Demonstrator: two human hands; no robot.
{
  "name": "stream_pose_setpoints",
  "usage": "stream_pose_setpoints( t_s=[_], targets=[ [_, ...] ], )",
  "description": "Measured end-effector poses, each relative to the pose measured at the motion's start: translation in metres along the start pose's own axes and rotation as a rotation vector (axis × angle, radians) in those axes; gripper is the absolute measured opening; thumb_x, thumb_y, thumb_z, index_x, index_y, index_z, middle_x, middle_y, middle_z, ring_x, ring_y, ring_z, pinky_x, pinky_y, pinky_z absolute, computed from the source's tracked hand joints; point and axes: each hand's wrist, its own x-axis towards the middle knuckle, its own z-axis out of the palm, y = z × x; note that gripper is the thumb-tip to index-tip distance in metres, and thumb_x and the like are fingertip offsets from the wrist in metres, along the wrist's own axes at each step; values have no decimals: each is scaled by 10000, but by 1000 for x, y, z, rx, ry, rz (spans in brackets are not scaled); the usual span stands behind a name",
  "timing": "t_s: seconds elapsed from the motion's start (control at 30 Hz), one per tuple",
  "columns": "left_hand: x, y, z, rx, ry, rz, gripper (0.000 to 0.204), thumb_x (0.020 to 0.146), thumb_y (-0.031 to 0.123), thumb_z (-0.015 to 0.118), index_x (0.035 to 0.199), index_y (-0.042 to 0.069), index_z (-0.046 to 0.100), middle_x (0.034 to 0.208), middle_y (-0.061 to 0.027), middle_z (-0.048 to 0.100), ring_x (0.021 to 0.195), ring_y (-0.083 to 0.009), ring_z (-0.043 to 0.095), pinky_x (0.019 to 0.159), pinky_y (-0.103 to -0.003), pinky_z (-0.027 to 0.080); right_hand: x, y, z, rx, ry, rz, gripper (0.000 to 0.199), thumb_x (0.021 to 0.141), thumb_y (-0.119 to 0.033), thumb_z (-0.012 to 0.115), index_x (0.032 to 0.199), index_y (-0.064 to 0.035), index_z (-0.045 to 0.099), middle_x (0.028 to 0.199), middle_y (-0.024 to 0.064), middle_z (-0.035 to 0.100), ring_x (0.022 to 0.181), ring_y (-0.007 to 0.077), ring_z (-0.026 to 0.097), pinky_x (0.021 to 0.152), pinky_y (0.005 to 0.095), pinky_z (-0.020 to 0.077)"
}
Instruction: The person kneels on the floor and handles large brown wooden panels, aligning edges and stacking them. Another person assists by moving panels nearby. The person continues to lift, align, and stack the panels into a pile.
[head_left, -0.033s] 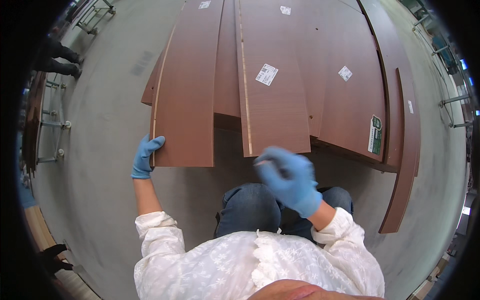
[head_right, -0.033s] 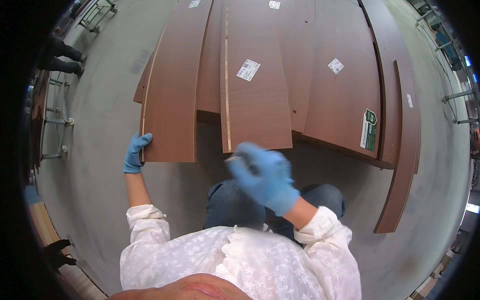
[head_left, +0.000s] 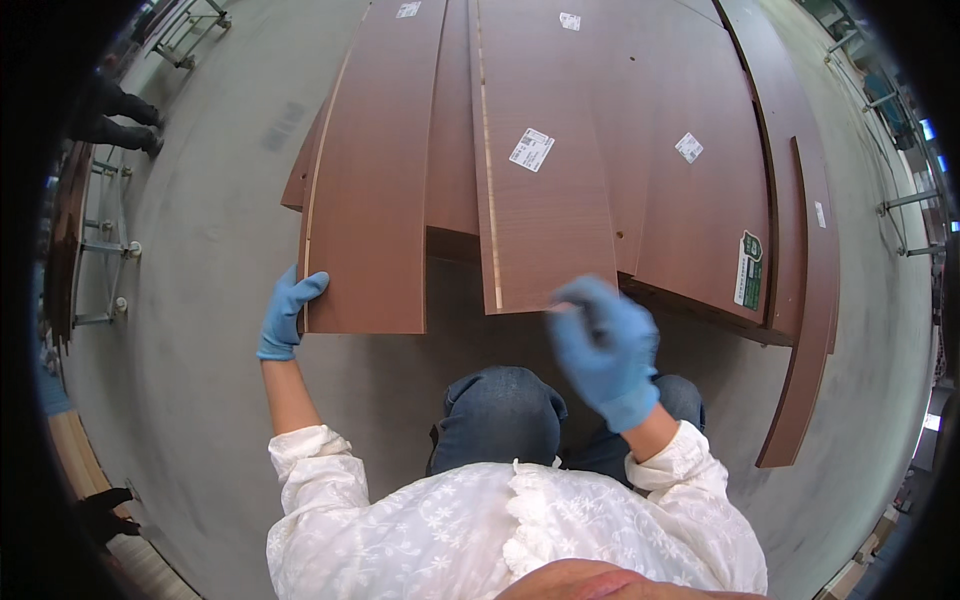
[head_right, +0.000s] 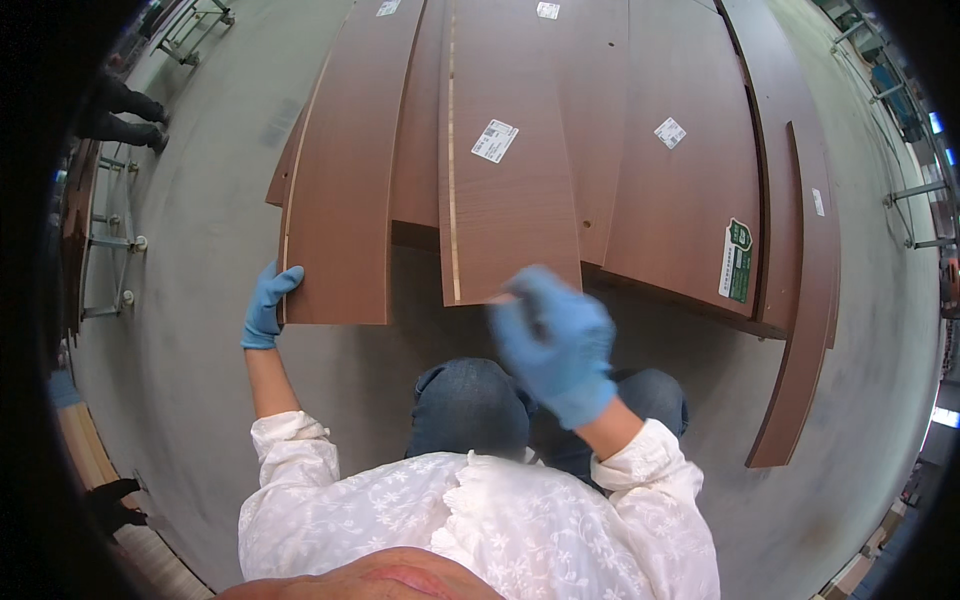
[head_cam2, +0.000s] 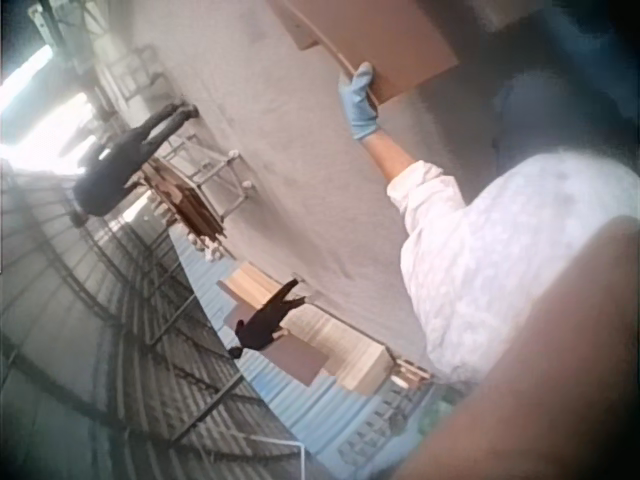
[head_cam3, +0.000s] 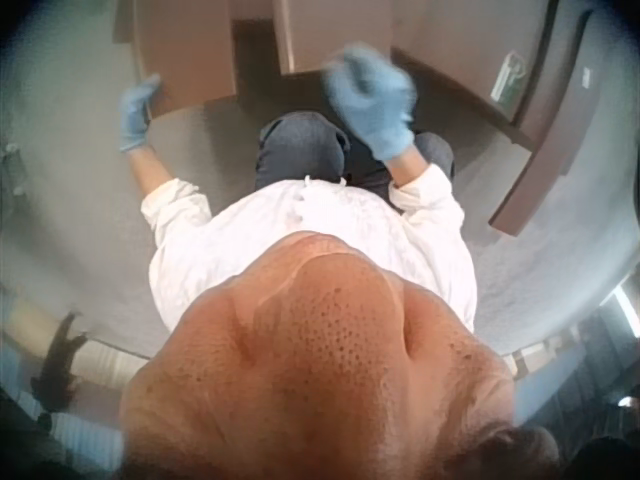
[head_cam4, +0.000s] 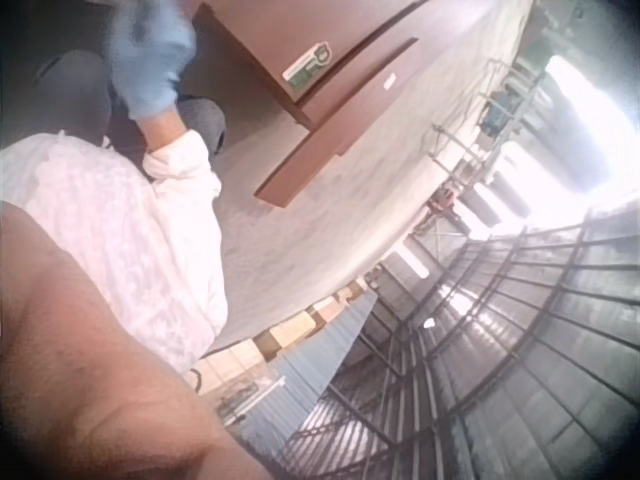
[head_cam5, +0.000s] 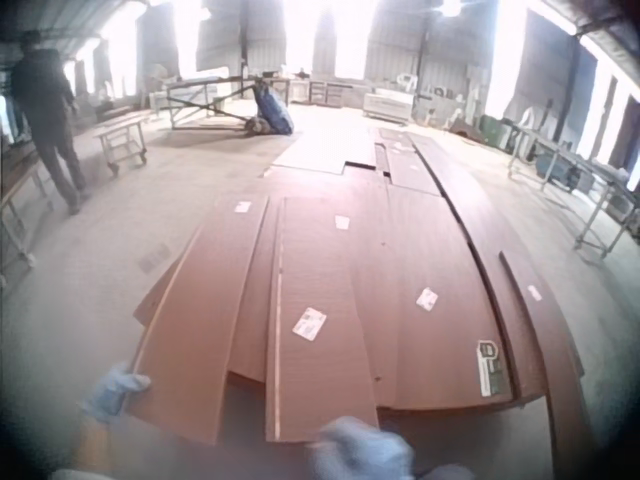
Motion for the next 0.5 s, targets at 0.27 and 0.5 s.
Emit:
stream_pose_setpoints(
  t_s=[0.27,0.5],
  targets=[
    [-96,63,131,322,327,406,428,1039,115,652,1420,-73,600,1324,-172,714,1208,-224,687,1045,-336,536,6,63,-41,57,-239,806,525,1010,-512,675,1137,-3,701,1044,165,760,855,310,759,751,359,584],
    [-104,30,241,-104,12,-129,514,1052,276,690,1462,-12,577,1391,-183,659,1252,-237,666,1059,-378,552,4,98,-19,901,-284,887,580,1043,-503,645,1281,26,658,1129,149,760,858,277,800,702,324,612]
  ],
)
